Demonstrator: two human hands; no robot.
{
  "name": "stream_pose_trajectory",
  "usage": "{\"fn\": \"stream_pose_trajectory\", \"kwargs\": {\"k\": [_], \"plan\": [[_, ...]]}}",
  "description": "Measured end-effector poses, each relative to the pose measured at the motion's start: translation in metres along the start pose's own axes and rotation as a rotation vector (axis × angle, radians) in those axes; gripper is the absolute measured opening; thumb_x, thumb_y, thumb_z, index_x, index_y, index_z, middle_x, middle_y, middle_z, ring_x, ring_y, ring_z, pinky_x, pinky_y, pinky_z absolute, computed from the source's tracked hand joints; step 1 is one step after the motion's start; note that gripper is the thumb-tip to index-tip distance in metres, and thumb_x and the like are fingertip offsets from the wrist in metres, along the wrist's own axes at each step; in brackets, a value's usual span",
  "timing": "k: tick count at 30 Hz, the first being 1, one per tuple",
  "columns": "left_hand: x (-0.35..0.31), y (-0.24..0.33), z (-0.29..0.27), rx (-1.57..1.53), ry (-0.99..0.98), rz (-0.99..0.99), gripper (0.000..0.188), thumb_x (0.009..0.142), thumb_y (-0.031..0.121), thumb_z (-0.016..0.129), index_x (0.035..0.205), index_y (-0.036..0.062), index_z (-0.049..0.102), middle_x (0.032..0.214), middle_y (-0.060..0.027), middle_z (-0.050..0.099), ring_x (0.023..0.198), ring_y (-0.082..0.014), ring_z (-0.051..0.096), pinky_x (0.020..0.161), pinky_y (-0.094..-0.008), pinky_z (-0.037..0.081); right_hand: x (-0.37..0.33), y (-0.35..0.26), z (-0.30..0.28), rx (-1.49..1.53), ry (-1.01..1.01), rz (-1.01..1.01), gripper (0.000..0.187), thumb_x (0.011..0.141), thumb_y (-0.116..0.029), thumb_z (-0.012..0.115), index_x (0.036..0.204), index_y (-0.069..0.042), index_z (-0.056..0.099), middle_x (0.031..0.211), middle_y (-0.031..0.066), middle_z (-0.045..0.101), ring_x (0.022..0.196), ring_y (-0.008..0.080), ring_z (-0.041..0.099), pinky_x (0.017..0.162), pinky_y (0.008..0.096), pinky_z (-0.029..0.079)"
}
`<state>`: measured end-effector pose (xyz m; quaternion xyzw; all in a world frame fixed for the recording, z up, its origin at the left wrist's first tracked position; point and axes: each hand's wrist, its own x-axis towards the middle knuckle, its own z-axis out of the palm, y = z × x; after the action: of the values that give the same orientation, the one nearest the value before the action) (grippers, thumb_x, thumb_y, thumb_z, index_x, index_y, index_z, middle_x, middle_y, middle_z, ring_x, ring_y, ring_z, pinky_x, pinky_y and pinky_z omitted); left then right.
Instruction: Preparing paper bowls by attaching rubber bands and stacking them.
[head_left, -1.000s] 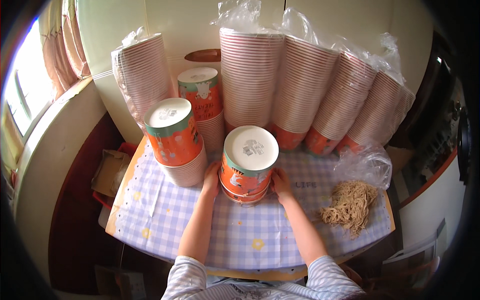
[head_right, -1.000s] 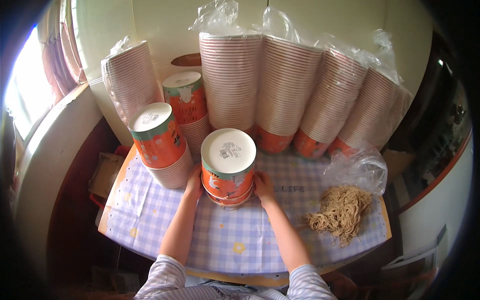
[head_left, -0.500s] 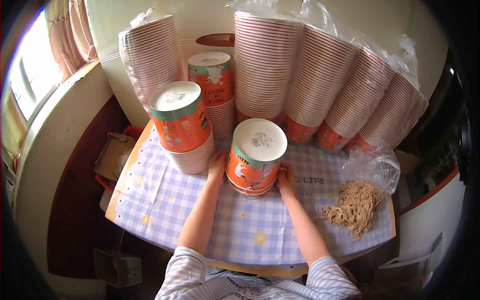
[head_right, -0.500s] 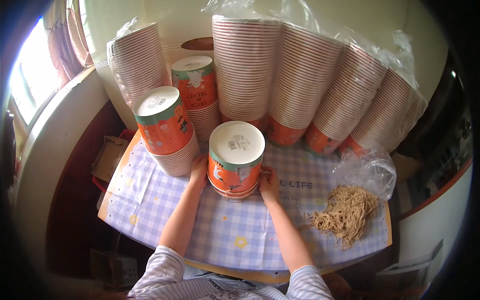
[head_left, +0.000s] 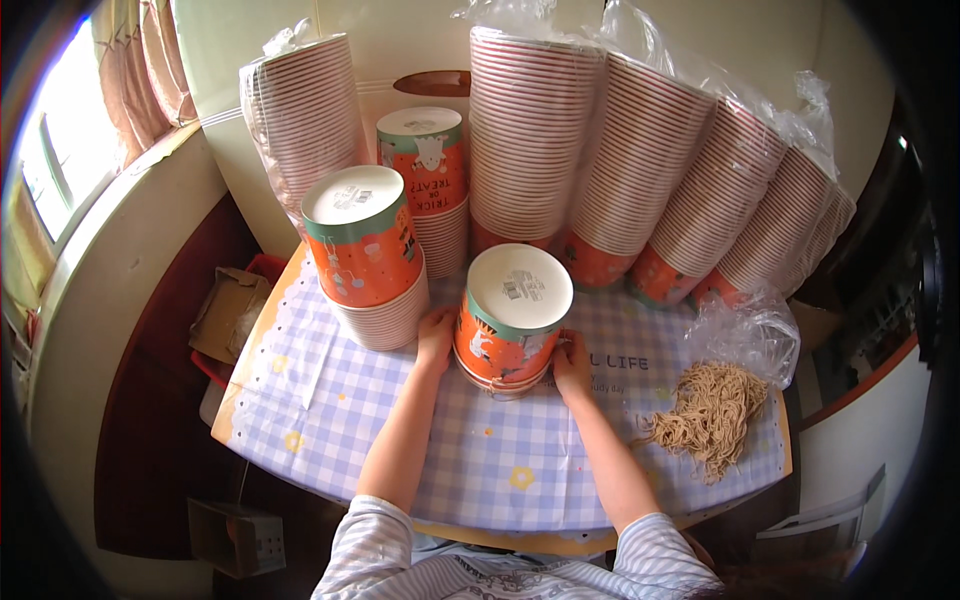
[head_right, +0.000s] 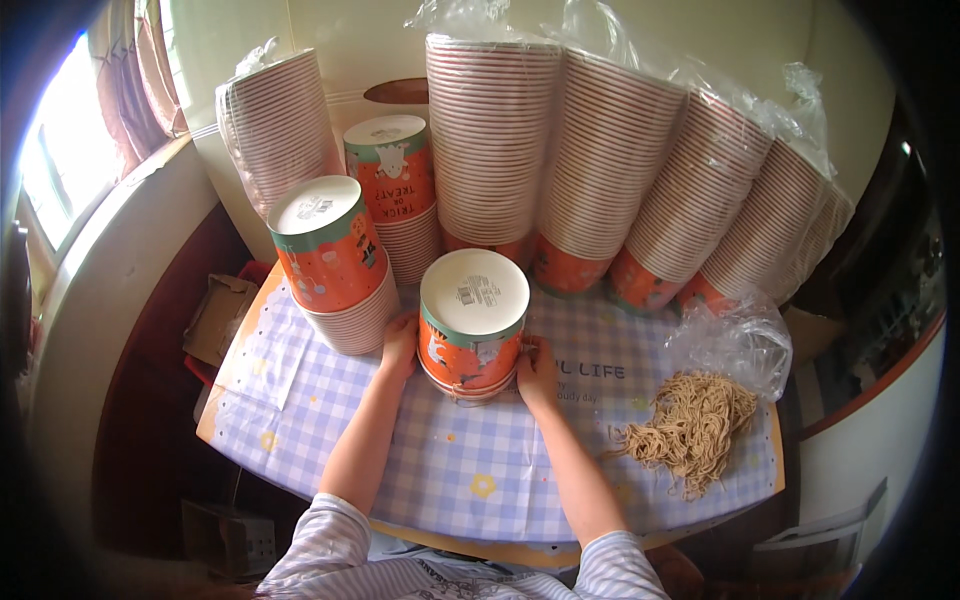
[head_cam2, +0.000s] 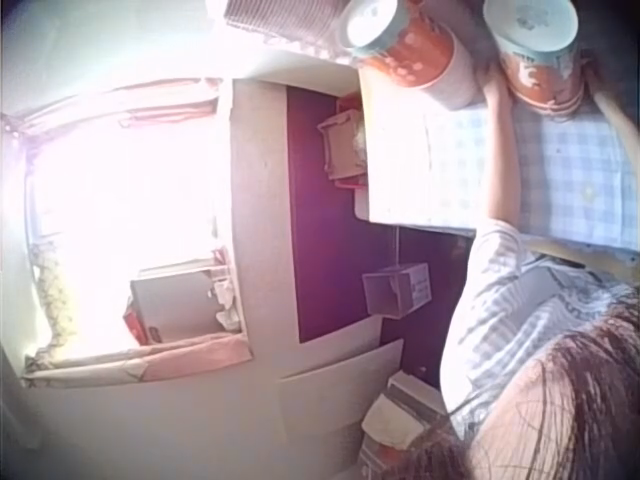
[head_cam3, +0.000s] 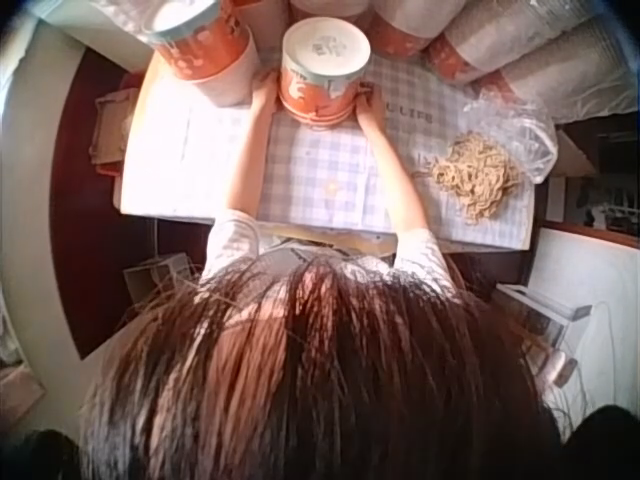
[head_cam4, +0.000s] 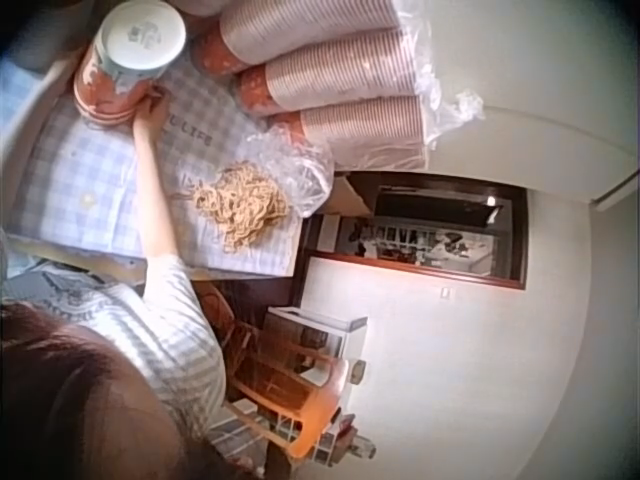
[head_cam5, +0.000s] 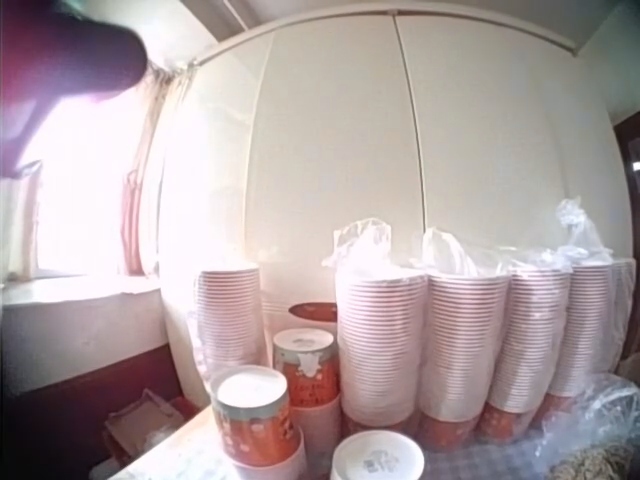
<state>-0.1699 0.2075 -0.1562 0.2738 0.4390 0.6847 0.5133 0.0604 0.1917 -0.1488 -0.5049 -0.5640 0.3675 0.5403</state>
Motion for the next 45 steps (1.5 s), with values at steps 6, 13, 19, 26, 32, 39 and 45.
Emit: {"fn": "stream_pose_trajectory", "kwargs": {"k": [6, 13, 19, 26, 32, 39, 45], "plan": [[-0.007, 0.007, 0.009, 0.072, 0.021, 0.045, 0.021, 0.086, 0.007, 0.049, 0.101, -0.0025, 0.059, 0.093, -0.0094, 0.062, 0.083, -0.0144, 0.058, 0.074, -0.0264, 0.047, -0.004, -0.010, -0.002, -0.026, -0.066, 0.021, 0.023, 0.080, 0.000, 0.041, 0.102, -0.001, 0.049, 0.073, 0.0031, 0.052, 0.066, 0.0094, 0.046, 0.061, 0.0224, 0.040], [-0.007, 0.010, 0.010, 0.083, -0.001, 0.055, 0.021, 0.087, 0.008, 0.048, 0.102, -0.0027, 0.059, 0.094, -0.0099, 0.061, 0.085, -0.0150, 0.057, 0.077, -0.0269, 0.046, -0.004, -0.016, -0.003, -0.077, -0.064, 0.044, 0.023, 0.080, 0.000, 0.042, 0.102, -0.001, 0.049, 0.072, 0.0038, 0.052, 0.065, 0.0097, 0.047, 0.061, 0.0228, 0.040], [-0.005, 0.007, 0.007, 0.115, -0.020, 0.086, 0.021, 0.087, 0.008, 0.048, 0.102, -0.0027, 0.059, 0.094, -0.0100, 0.061, 0.084, -0.0150, 0.057, 0.076, -0.0268, 0.046, -0.003, -0.015, -0.004, -0.130, -0.070, 0.023, 0.023, 0.080, -0.001, 0.043, 0.101, -0.002, 0.050, 0.071, 0.0060, 0.056, 0.064, 0.0124, 0.051, 0.061, 0.0256, 0.042], [-0.007, 0.007, 0.008, 0.113, -0.010, 0.087, 0.021, 0.086, 0.007, 0.048, 0.102, -0.0026, 0.058, 0.094, -0.0102, 0.061, 0.084, -0.0154, 0.057, 0.076, -0.0269, 0.046, -0.003, -0.015, -0.004, -0.217, -0.058, 0.018, 0.023, 0.079, -0.003, 0.043, 0.100, -0.004, 0.051, 0.067, 0.0081, 0.058, 0.061, 0.0155, 0.054, 0.059, 0.0290, 0.043], [-0.009, 0.008, 0.009, 0.120, 0.002, 0.069, 0.020, 0.086, 0.005, 0.049, 0.101, -0.0029, 0.058, 0.094, -0.0102, 0.061, 0.083, -0.0156, 0.057, 0.075, -0.0268, 0.047, -0.002, -0.012, -0.006, -0.237, -0.067, 0.004, 0.022, 0.079, -0.004, 0.044, 0.100, -0.005, 0.051, 0.064, 0.0071, 0.057, 0.058, 0.0142, 0.054, 0.055, 0.0281, 0.042], [-0.005, 0.003, 0.008, 0.143, 0.037, 0.095, 0.017, 0.082, 0.001, 0.050, 0.095, -0.0028, 0.060, 0.089, -0.0090, 0.062, 0.080, -0.0150, 0.057, 0.074, -0.0268, 0.046, -0.001, -0.011, -0.008, -0.290, -0.084, -0.034, 0.022, 0.079, -0.006, 0.046, 0.101, -0.006, 0.050, 0.062, 0.0078, 0.058, 0.053, 0.0151, 0.055, 0.048, 0.0295, 0.041], [-0.001, -0.001, 0.005, 0.213, 0.046, 0.134, 0.015, 0.082, 0.002, 0.052, 0.094, -0.0024, 0.059, 0.087, -0.0090, 0.062, 0.078, -0.0152, 0.057, 0.072, -0.0267, 0.046, -0.002, -0.014, -0.008, -0.346, -0.114, -0.038, 0.023, 0.080, -0.006, 0.045, 0.102, -0.007, 0.049, 0.063, 0.0094, 0.059, 0.056, 0.0182, 0.057, 0.052, 0.0309, 0.043]]}}
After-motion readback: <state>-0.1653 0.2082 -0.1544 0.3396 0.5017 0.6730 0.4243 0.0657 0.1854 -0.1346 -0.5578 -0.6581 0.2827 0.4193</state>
